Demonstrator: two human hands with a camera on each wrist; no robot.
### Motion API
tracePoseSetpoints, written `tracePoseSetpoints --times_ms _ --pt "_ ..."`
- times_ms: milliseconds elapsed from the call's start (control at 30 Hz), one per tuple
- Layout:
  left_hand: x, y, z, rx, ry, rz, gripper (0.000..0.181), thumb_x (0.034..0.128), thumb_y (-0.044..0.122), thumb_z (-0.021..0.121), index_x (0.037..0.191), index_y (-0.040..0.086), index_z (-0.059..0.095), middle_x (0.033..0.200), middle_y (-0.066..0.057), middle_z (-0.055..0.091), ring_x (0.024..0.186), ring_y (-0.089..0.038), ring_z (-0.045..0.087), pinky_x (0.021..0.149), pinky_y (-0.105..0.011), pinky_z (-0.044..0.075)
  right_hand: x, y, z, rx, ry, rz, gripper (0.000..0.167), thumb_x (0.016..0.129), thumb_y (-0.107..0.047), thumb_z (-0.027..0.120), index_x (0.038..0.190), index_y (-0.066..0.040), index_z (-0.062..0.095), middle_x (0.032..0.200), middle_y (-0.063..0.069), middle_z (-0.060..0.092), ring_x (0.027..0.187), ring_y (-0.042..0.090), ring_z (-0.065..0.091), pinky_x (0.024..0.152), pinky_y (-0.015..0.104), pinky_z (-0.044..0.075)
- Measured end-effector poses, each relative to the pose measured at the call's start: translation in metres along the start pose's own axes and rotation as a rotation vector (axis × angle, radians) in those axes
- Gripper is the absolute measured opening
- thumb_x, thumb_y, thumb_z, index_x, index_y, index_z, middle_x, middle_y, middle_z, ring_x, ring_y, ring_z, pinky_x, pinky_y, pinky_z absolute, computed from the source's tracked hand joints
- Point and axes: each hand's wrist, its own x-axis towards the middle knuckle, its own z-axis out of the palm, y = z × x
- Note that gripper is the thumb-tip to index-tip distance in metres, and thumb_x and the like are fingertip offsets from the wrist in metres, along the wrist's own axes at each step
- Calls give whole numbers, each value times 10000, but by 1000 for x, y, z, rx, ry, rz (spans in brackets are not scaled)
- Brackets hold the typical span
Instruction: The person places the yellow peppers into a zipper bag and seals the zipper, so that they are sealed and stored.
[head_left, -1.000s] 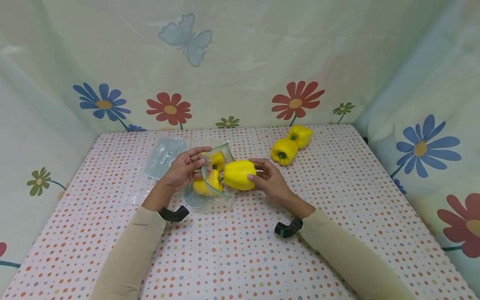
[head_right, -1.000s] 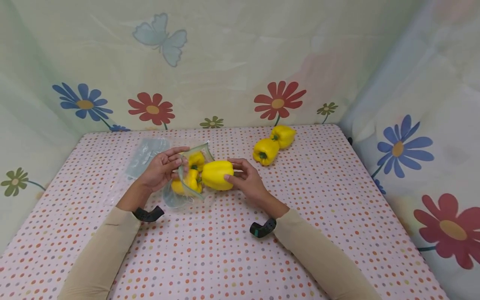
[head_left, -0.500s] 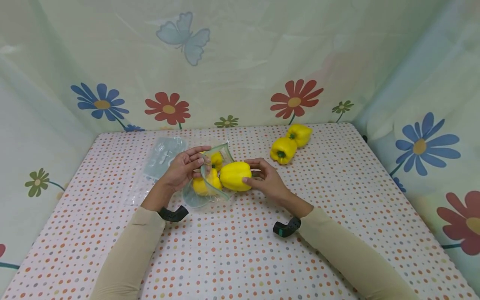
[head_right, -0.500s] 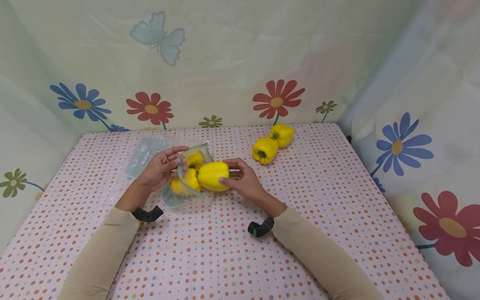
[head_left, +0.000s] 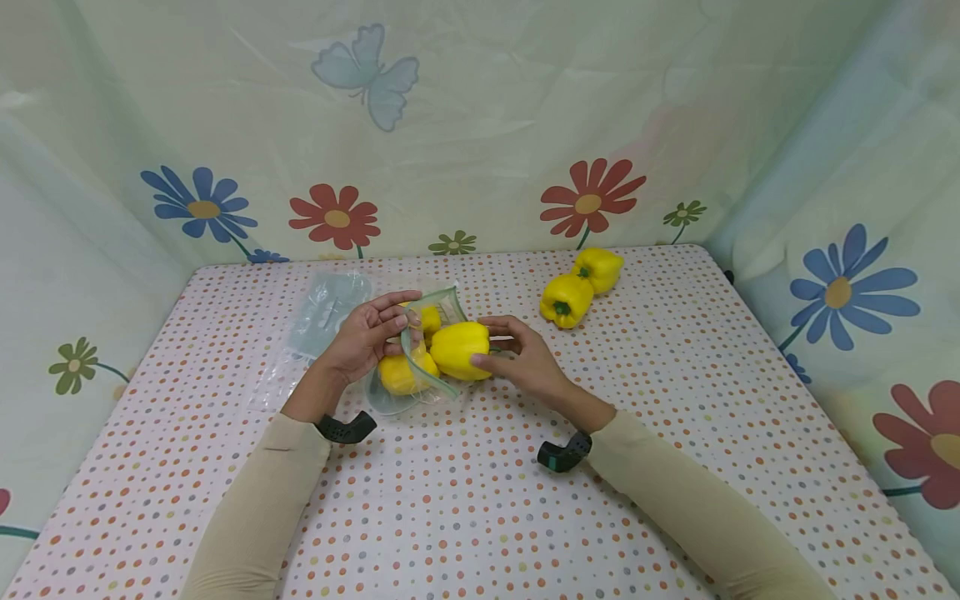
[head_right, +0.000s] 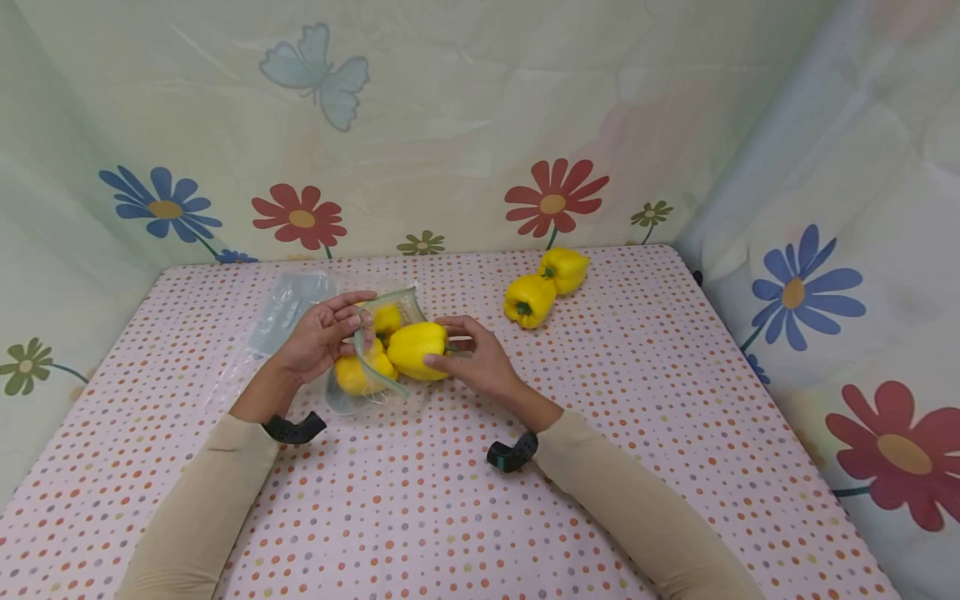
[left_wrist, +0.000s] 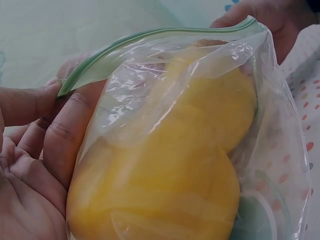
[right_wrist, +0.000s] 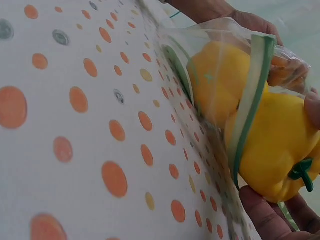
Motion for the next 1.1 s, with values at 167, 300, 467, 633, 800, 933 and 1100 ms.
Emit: tracePoseSetpoints --times_ms 167,300,467,633,800,933,1100 --pt "0 0 1 -7 -13 1 352 1009 42 513 1358 91 510 982 -5 695 796 -133 684 630 -176 559 1 -3 6 -64 43 -1 595 853 -310 777 1375 -216 507 1393 88 513 1257 328 547 973 447 527" --pt "0 0 2 -13 -18 -4 351 1009 44 512 1357 93 506 983 -5 692 798 -130 691 645 -180 568 3 -1 11 -75 80 4 608 847 -320 783 1368 -198 493 1386 92 512 1240 330 548 988 461 512" --pt "-1 1 2 -10 -7 -13 348 1007 47 520 1351 99 513 982 2 689 792 -120 696 653 -184 573 5 1 16 -88 98 12 618 860 -331 769 1385 -184 477 1396 94 503 1253 321 547 1001 459 507" --pt "-1 1 3 -12 -3 -25 349 1005 50 526 1350 95 514 980 0 694 793 -125 698 663 -192 578 2 3 15 12 48 -27 583 959 -232 655 1479 -126 414 1514 97 418 1355 318 477 1062 443 470" --pt "-1 0 3 -15 -17 -19 351 1007 48 521 1354 95 507 987 -4 698 801 -131 701 660 -194 579 2 6 15 135 62 -54 518 976 -97 607 1446 -31 398 1525 137 390 1374 335 454 1073 374 464" --pt "0 0 3 -5 -14 -20 350 1008 45 516 1354 95 509 986 -2 698 802 -127 700 655 -192 577 3 7 17 172 119 -28 475 957 -97 635 1379 -13 433 1475 140 444 1348 321 488 1027 294 495" --pt "0 -1 3 4 -8 -27 351 1005 53 526 1354 89 511 982 3 696 795 -122 691 640 -185 569 3 11 20 162 162 -42 457 941 -124 665 1354 -27 494 1433 124 501 1327 296 515 1050 306 479"
